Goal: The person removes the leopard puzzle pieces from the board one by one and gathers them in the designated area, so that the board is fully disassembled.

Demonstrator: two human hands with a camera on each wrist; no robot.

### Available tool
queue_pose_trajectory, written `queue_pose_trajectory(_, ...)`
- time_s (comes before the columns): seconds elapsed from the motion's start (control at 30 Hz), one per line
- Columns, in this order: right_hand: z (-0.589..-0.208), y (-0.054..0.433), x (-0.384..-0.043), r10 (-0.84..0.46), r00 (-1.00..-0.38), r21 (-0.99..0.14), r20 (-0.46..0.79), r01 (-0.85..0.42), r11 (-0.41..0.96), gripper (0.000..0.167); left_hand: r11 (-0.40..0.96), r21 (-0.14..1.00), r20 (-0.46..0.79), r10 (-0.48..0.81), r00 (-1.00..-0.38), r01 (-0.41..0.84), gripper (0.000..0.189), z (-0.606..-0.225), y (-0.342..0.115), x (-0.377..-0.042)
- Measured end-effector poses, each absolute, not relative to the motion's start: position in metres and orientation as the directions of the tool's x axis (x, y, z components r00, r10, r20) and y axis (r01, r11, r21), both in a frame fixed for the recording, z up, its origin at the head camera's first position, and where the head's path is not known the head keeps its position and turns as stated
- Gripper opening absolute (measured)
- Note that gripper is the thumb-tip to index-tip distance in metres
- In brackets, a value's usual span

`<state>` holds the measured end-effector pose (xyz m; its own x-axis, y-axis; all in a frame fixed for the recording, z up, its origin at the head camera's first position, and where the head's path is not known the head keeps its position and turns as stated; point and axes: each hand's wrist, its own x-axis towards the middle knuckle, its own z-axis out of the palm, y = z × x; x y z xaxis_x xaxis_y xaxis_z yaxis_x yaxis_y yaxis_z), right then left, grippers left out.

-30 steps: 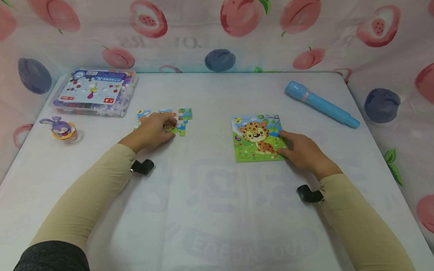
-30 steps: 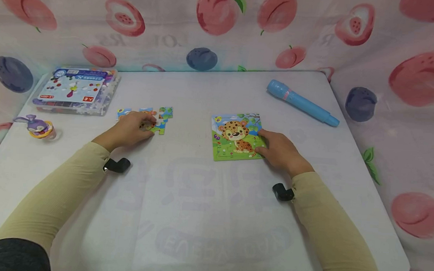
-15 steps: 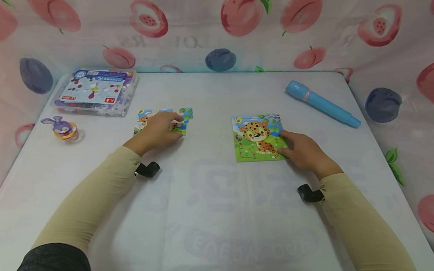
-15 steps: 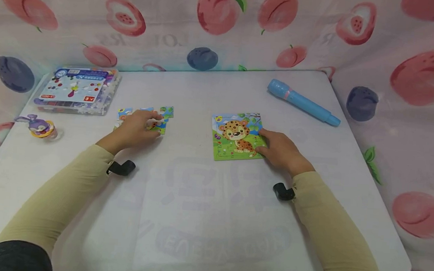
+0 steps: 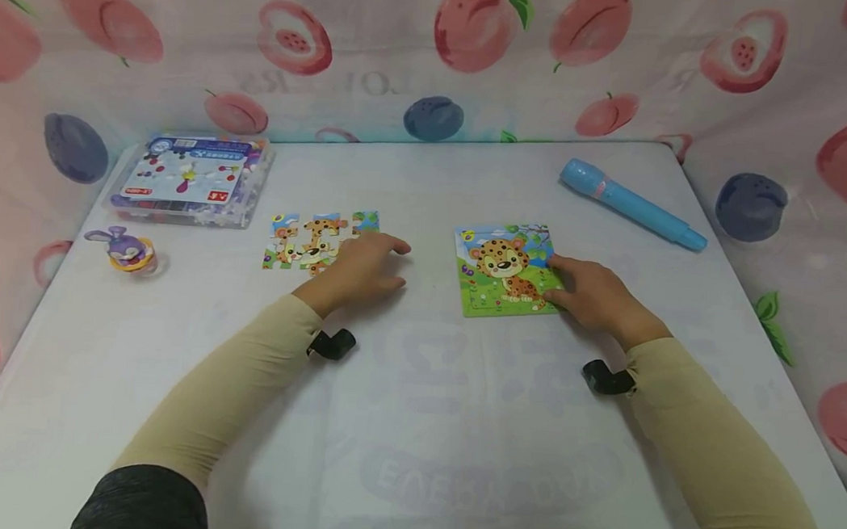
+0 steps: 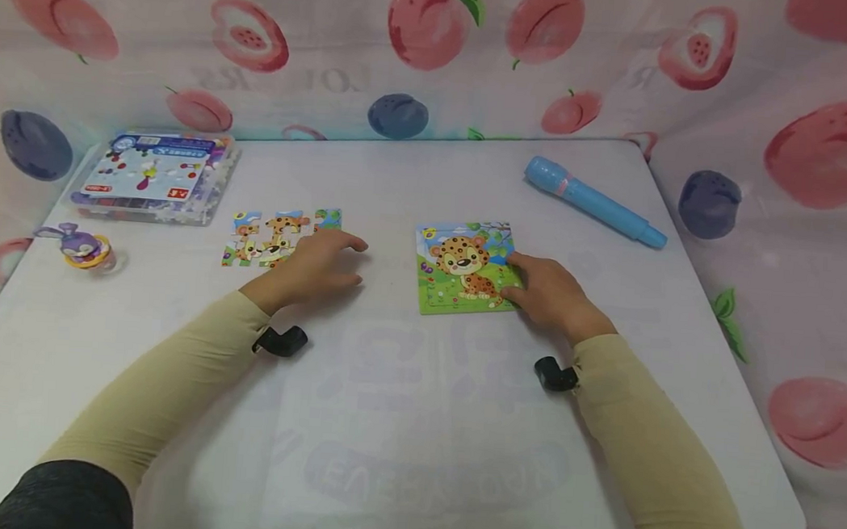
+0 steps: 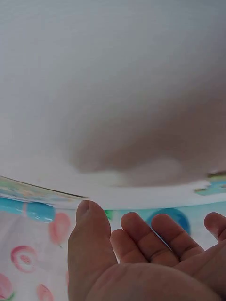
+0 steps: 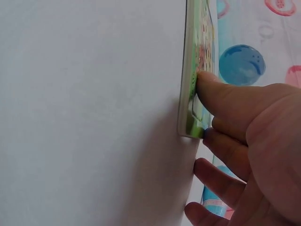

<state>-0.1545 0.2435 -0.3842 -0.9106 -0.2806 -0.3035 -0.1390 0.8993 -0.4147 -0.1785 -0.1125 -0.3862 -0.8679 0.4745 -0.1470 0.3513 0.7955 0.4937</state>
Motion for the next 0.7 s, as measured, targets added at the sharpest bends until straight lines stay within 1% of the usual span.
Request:
queue_pose_trajectory(0.2,-0.382,0.240,-0.157,-0.307,-0.915,-0.410,-0.261,-0.183,0.894,0.061,0.774,0.520,-0.164,0.506,-0.847,0.362,0.052,-0.392,-0.091,-0.177)
queue_pose_trajectory(0.37,-0.382,0.234,-0.158,-0.329,-0.912,-0.439,-0.245,-0.198,0.876,0.057,0.760,0.534,-0.180,0.529,-0.829,0.369,0.053,-0.396,-0.074,-0.177)
queue_pose_trajectory(0.47,-0.383,0.231,-0.158,-0.327,-0.911,-0.449,-0.251,-0.190,0.873,0.058,0.752,0.538,-0.181,0.545,-0.819,0.381,0.053,-0.398,-0.064,-0.177)
queue_pose_trajectory(0.7,-0.386,0.226,-0.158,-0.318,-0.911,-0.432,-0.261,-0.184,0.883,0.062,0.725,0.553,-0.176,0.583,-0.793,0.411,0.051,-0.401,-0.040,-0.177)
